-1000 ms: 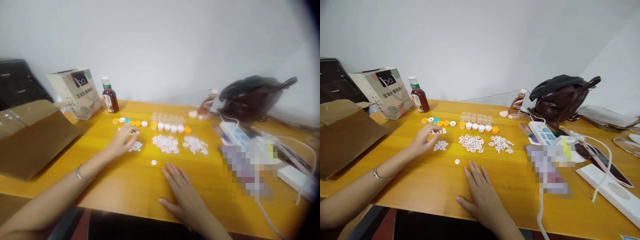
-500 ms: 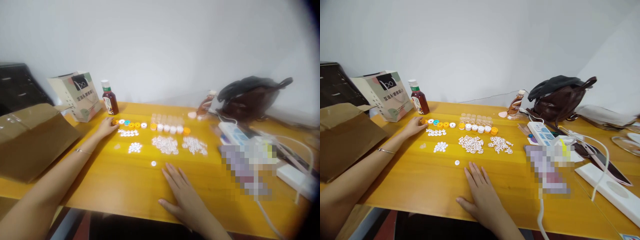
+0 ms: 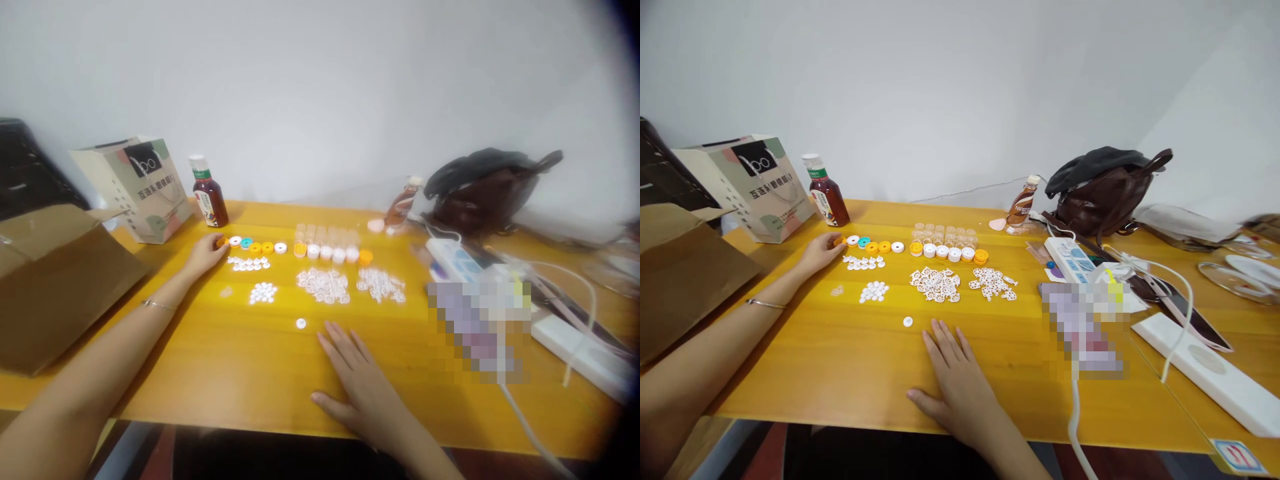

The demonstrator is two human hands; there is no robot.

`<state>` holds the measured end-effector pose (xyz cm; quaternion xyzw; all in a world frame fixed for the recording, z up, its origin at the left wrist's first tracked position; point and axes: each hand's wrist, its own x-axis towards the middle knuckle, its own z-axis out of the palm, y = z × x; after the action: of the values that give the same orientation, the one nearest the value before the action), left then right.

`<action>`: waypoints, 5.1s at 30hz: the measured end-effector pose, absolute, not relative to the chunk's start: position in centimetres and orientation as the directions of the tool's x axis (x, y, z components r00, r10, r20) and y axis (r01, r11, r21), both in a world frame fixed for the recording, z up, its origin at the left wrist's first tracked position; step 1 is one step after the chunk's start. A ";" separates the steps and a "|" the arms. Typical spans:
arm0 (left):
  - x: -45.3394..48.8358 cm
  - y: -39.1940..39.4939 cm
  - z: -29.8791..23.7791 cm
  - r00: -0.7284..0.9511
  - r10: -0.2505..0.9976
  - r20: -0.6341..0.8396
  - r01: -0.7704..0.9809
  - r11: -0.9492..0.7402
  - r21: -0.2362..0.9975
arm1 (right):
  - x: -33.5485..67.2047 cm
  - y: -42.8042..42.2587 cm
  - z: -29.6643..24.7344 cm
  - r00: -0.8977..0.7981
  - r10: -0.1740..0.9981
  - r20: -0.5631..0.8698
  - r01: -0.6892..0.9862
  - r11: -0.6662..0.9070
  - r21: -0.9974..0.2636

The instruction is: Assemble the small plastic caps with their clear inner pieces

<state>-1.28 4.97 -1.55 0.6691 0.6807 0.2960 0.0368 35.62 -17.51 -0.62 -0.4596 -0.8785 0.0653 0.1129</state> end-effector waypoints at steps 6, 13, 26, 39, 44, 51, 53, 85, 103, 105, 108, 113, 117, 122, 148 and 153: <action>-0.1 3.8 -0.1 -0.140 0.878 0.458 0.862 -0.120 0.492 | 35.7 -17.5 -0.6 -0.547 0.831 0.100 0.800 0.554 -0.231; 7.0 -3.2 3.1 0.204 0.818 0.539 0.678 -0.515 0.524 | 36.0 -17.3 -0.3 -0.510 0.853 0.108 0.797 0.516 -0.314; 12.9 -9.4 0.8 0.697 0.669 0.259 0.438 -0.683 0.585 | 34.9 -9.9 2.0 -0.584 0.772 0.250 0.546 0.602 -0.582; 13.0 -9.4 0.2 0.656 0.694 0.297 0.425 -0.665 0.615 | 34.6 -9.8 -0.8 -0.523 0.801 0.290 0.523 0.571 -0.633; 9.0 -7.8 4.0 0.646 0.700 0.305 0.479 -0.683 0.551 | 34.8 -9.7 -1.1 -0.512 0.804 0.302 0.506 0.566 -0.651; -0.1 -4.2 5.8 0.485 0.870 -0.094 0.783 -0.384 0.490 | 34.6 -9.8 -0.7 -0.492 0.804 0.334 0.459 0.566 -0.685; -0.8 -3.8 5.1 0.483 0.863 -0.148 0.800 -0.367 0.475 | 34.5 -9.8 -0.5 -0.474 0.805 0.358 0.444 0.569 -0.692; 1.0 -4.0 3.6 0.470 0.878 -0.085 0.784 -0.372 0.497 | 34.5 -10.0 0.2 -0.486 0.788 0.377 0.419 0.589 -0.691; 0.6 -4.0 3.6 0.470 0.871 -0.144 0.713 -0.278 0.644 | 34.6 -10.0 0.3 -0.484 0.783 0.390 0.414 0.598 -0.686; 0.6 -4.1 3.8 0.464 0.874 -0.145 0.698 -0.260 0.667 | 34.6 -10.0 0.3 -0.481 0.784 0.393 0.414 0.598 -0.686; 0.7 -4.3 4.2 0.457 0.880 -0.131 0.670 -0.243 0.701 | 34.6 -10.0 0.3 -0.483 0.784 0.391 0.415 0.598 -0.686; 3.2 -5.3 4.2 0.455 0.890 -0.036 0.585 -0.268 0.766 | 34.5 -9.8 0.1 -0.456 0.791 0.408 0.401 0.592 -0.699; 7.8 -6.9 4.0 0.553 0.833 0.015 0.472 -0.328 0.819 | 34.0 -9.7 0.1 -0.430 0.799 0.420 0.359 0.578 -0.732; 12.1 -7.6 3.8 0.636 0.770 0.044 0.385 -0.367 0.847 | 33.0 -9.3 0.9 -0.363 0.875 0.320 0.327 0.442 -0.835; 12.8 -7.7 1.3 0.618 0.653 0.438 0.389 -0.738 0.552 | 32.1 -9.3 0.4 -0.348 0.937 0.031 0.161 0.093 -0.983; 12.8 -7.8 1.1 0.644 0.617 0.452 0.443 -0.782 0.438 | 32.0 -9.4 0.4 -0.348 0.937 0.014 0.175 0.080 -0.981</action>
<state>12.79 -7.85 1.10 0.8949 0.2962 0.3006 0.1452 32.04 -9.43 0.43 -0.4371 -0.6363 0.5187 0.3675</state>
